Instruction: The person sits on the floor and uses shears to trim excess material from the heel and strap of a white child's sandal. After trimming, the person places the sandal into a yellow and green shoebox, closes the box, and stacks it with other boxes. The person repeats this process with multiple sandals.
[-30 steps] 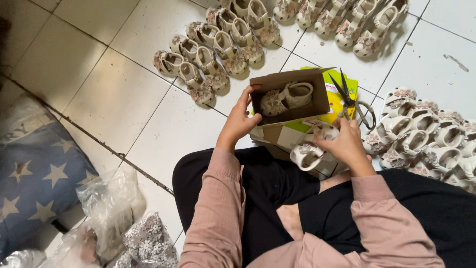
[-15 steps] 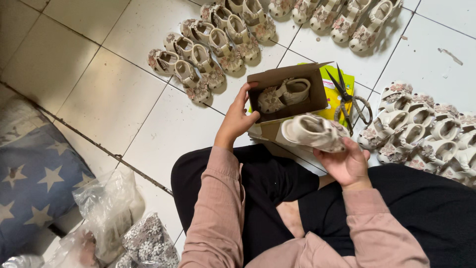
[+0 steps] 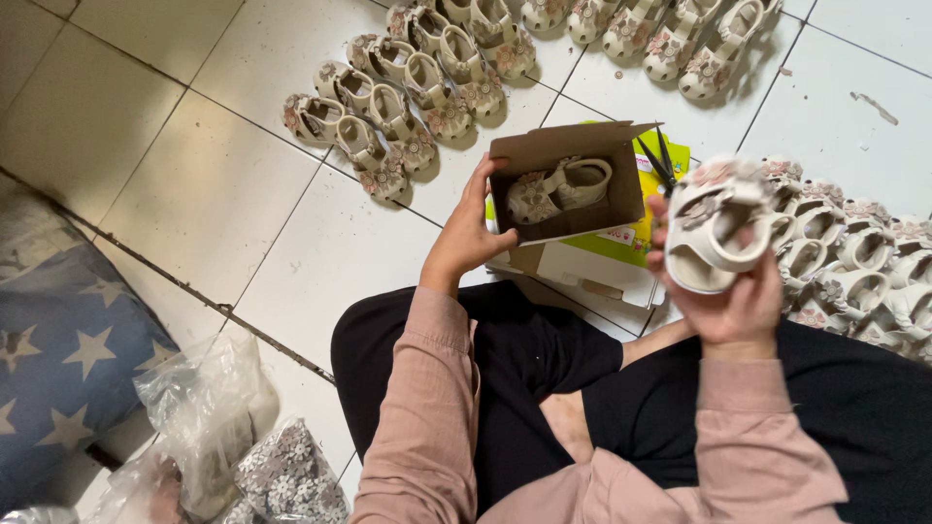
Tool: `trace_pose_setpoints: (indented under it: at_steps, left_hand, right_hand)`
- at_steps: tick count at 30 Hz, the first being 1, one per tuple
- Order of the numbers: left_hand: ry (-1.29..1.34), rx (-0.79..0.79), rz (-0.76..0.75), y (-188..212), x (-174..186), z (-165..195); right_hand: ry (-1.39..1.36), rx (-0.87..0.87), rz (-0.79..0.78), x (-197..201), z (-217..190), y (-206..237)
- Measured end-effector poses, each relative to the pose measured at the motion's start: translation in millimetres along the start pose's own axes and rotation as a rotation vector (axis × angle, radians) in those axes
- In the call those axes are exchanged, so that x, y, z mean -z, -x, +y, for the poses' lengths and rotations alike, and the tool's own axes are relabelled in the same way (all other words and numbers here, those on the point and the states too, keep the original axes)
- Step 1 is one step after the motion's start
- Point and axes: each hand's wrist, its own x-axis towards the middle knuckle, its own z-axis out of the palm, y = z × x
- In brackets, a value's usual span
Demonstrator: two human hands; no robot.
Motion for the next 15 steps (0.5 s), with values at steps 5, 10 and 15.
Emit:
trace_pose_setpoints:
  at_steps: [5,10,15]
  left_hand:
    - [-0.011,-0.004,-0.036,-1.6,1.6,-1.0]
    - [0.057,0.024,-0.065,0.2,2.9,-0.2]
    - [0.051,-0.002,-0.05,1.1,3.8,0.5]
  right_hand:
    - [1.07,0.357,-0.222,-15.7,-13.8,-38.6]
    - [1.939,0.27,-0.465,-24.0,6.1,-94.7]
    - [1.966,0.205,-0.714,-31.5,17.4,-116.9]
